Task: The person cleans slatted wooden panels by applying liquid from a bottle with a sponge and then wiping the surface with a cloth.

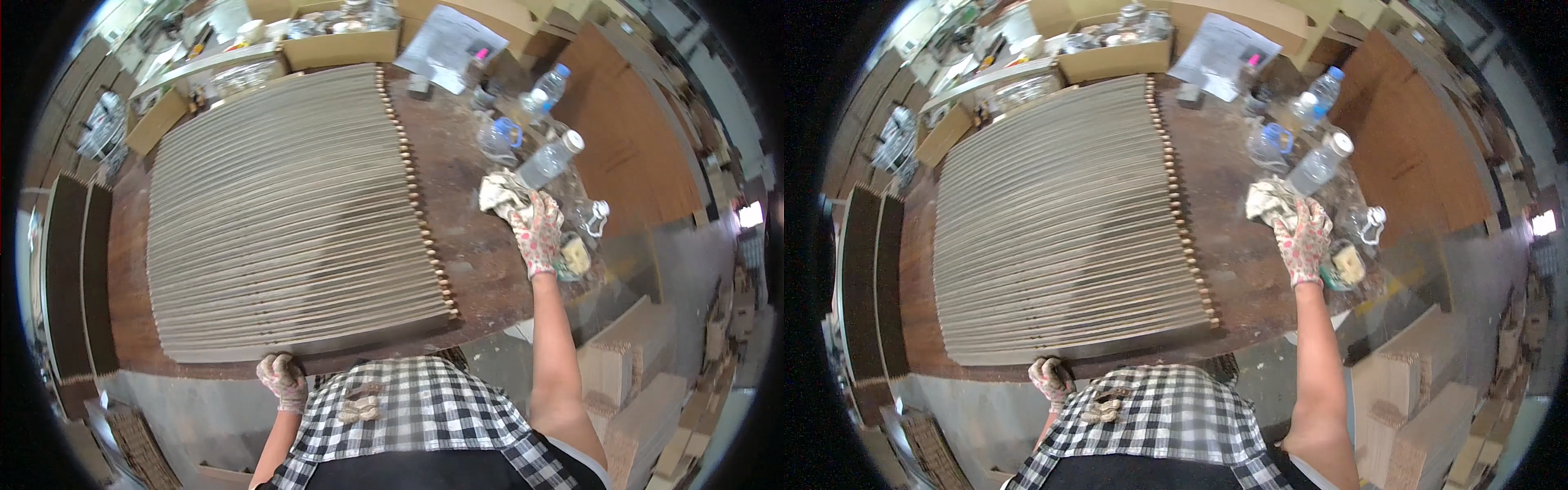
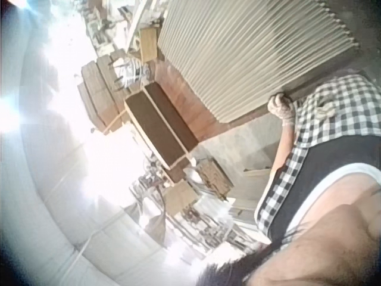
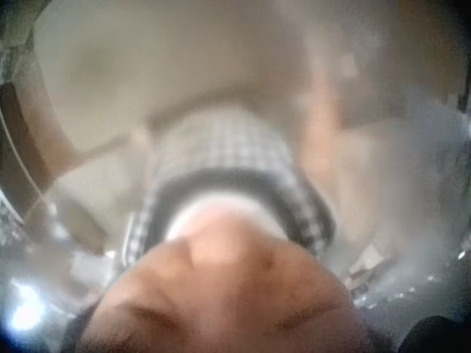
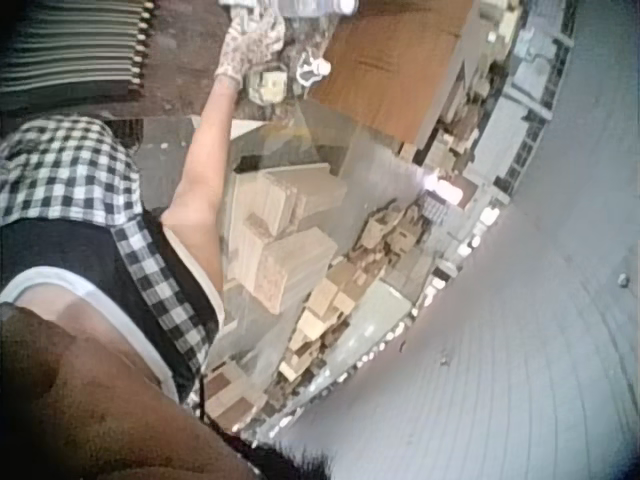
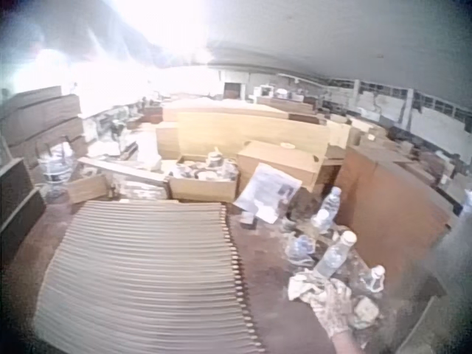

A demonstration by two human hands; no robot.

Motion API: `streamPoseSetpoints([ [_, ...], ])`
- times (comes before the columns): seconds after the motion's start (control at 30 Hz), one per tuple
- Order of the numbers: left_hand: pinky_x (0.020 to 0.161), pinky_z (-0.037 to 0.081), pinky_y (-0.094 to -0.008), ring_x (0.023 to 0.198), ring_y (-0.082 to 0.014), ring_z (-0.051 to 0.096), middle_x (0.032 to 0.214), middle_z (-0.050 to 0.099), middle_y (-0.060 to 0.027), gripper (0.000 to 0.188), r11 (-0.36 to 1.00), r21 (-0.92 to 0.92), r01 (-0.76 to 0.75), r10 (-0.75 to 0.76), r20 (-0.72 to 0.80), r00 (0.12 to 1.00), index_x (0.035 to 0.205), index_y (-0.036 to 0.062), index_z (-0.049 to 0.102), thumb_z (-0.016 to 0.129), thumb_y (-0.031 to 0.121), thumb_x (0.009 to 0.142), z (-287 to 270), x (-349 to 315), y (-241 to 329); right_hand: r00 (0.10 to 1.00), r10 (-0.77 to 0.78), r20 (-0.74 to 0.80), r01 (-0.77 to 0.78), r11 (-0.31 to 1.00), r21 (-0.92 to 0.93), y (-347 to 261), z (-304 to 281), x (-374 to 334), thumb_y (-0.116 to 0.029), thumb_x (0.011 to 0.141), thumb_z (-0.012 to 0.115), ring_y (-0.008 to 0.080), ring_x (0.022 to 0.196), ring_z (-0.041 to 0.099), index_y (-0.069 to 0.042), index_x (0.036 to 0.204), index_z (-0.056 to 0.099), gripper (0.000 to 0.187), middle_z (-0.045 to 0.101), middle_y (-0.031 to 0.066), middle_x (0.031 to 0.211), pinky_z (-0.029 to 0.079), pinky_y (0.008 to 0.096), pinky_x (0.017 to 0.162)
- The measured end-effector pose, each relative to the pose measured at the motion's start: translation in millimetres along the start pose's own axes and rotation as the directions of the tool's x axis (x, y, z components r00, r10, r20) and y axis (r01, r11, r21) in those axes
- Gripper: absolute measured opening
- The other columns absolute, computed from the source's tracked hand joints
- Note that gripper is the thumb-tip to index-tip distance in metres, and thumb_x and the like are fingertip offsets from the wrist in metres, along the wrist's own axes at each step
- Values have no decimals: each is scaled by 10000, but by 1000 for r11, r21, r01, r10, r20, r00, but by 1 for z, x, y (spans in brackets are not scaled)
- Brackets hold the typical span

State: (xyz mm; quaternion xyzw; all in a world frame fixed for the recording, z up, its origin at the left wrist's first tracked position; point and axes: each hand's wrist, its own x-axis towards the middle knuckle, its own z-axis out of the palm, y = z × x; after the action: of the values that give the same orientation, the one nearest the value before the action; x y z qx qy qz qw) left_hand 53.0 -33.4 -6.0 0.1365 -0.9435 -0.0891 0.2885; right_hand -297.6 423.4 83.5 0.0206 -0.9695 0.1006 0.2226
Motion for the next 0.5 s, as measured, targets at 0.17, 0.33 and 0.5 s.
streamPoseSetpoints([
  [0.17, 795, 406, -459, 868, -326, 522, 928, 539, -99, 285, 999, -52, 8, -10, -31, 999, 931, 158, 607, 635, 57, 667, -1, 8, 8, 961, -20, 276, 97, 959, -265, -5, 21, 29, -450, 833, 699, 371, 1271, 468, -108, 1195, 645, 501, 495, 138, 1405, 471, 506, 980],
  [0.33, 819, 401, -481, 914, -348, 523, 964, 541, -106, 305, 997, -48, 63, -61, 44, 997, 958, 165, 613, 647, 56, 674, -12, -1, 4, 967, 17, 254, -209, 627, 751, -11, -50, 38, -84, 870, 695, 203, 1037, 633, -22, 1214, 617, 358, 643, 90, 1185, 514, 326, 909],
  [0.5, 825, 408, -474, 923, -342, 529, 968, 543, -115, 329, 989, -134, 55, -45, 73, 996, 972, 162, 624, 647, 50, 663, -10, 11, 10, 964, 160, 210, -256, 373, 892, -6, -67, 43, -57, 881, 687, 167, 1071, 594, 26, 1254, 549, 406, 609, 104, 1206, 498, 295, 911],
])
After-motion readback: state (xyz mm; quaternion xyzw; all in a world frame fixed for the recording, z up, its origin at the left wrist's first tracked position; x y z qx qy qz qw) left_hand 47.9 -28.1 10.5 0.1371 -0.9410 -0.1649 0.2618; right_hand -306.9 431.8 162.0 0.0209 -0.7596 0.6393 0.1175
